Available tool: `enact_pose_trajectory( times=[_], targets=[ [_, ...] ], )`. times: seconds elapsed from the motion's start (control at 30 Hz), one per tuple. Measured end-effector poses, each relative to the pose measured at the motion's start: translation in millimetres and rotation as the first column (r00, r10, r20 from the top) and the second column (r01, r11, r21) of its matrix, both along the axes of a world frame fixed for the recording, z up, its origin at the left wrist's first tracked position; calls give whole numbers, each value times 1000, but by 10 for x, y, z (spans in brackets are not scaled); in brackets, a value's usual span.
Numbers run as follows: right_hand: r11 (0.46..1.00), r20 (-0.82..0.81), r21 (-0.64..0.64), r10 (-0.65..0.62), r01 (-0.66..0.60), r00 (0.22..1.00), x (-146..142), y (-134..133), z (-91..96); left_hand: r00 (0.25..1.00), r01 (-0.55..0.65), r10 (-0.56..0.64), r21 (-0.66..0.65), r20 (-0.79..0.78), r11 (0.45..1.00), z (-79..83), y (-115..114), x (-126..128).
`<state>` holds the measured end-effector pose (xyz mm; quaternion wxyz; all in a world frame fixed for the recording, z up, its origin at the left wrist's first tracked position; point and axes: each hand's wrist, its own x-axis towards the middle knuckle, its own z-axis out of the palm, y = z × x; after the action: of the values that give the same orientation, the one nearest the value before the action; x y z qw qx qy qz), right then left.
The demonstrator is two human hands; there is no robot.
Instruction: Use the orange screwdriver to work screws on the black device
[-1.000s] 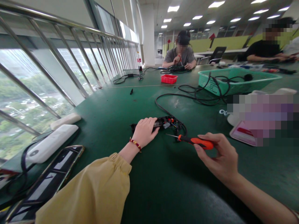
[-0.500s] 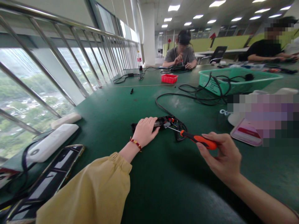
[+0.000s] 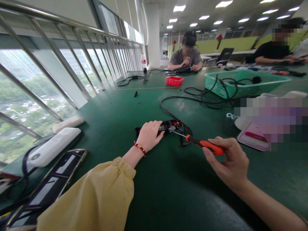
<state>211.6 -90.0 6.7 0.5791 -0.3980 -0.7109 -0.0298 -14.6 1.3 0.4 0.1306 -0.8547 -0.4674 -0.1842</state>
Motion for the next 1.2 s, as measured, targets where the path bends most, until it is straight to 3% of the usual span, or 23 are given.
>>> enact_pose_trajectory(
  times=[1.2],
  targets=[
    [999,-20,-42,-12,11,1000,7,11,-32,1000,-2,2,-10,3,1000,11,-7,4]
  ],
)
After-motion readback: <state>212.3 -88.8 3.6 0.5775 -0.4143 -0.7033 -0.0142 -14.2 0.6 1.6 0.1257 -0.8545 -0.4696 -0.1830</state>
